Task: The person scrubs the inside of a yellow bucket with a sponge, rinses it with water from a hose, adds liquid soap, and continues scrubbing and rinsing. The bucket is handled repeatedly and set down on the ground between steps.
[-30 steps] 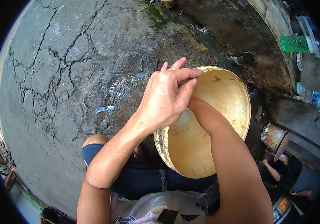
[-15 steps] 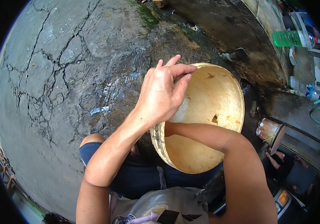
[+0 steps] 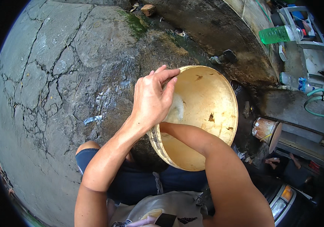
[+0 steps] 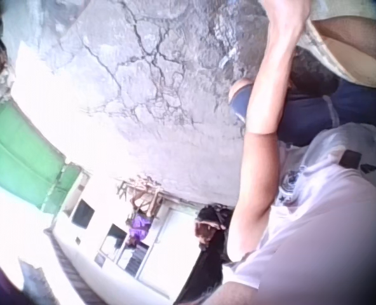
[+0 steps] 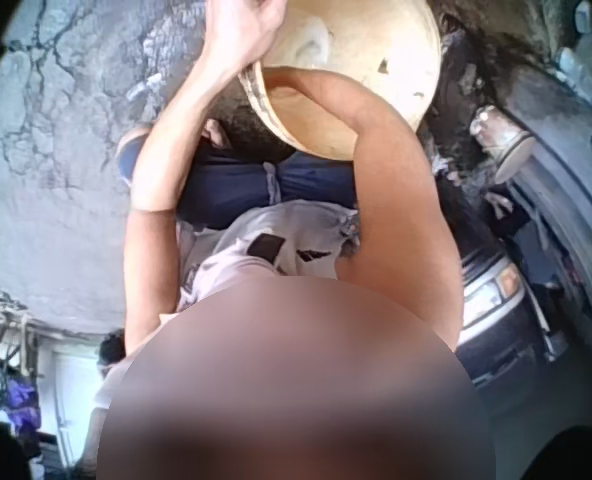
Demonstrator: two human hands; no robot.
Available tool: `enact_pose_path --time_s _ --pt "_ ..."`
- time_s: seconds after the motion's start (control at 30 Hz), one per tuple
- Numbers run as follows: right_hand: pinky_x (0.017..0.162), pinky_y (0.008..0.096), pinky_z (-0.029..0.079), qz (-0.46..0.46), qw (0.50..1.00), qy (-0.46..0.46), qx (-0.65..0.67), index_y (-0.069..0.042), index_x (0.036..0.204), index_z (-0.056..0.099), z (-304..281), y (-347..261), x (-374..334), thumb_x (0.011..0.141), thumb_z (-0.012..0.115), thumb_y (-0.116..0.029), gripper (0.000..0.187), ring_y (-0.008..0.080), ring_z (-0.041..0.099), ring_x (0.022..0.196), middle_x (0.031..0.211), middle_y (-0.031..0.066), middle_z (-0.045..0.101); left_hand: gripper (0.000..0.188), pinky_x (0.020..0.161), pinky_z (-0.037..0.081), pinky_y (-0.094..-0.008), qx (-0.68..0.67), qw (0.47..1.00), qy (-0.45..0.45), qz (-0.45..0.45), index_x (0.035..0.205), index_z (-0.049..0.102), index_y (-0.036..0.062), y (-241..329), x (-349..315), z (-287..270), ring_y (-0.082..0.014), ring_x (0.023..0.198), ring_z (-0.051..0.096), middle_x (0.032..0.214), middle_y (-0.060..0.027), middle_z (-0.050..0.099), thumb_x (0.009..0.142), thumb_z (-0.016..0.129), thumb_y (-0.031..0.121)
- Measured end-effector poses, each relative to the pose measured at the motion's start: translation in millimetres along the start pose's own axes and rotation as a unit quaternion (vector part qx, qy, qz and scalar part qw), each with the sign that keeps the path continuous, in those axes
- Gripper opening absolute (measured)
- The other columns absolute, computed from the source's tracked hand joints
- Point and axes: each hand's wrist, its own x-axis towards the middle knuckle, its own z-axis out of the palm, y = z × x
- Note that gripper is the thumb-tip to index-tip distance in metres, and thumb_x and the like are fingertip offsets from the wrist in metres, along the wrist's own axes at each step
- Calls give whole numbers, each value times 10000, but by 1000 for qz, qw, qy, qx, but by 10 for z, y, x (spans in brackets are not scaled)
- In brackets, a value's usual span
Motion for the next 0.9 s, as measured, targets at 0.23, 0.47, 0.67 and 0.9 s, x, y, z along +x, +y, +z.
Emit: enact_pose_path --time_s 0.23,0.47,0.67,0.9 --pt "1010 413 476 -105 673 386 623 -28 1320 641 -1227 -561 158 1098 419 -261 391 233 599 1213 1335 123 645 470 1131 422 -460 109 993 -52 -1 1321 654 -55 263 -8 -262 -420 1431 479 1323 -278 666 962 705 243" --pt "806 440 543 -72 651 492 574 16 1186 639 -2119 -386 539 1036 426 -175 323 303 695 964 1044 221 710 452 1064 490 -375 28 1000 11 3 1479 505 -43 -103 -86 -346 -269 1252 631 1397 -207 633 1099 513 204" --pt "874 457 533 -213 762 592 153 14 1208 638 -2133 -819 354 948 468 -112 334 369 638 1011 1111 217 680 405 1072 492 -352 -37 997 41 46 1447 562 -37 -166 238 -310 -218 1235 636 1384 -173 652 1101 509 167" --pt "872 513 536 -340 898 278 2 14 1126 661 -1368 -509 -1495 1016 472 -280 367 383 665 1079 1126 204 686 373 1154 431 -378 13 993 51 101 1436 583 -16 300 345 -76 -251 1387 536 1464 -186 595 1081 510 75"
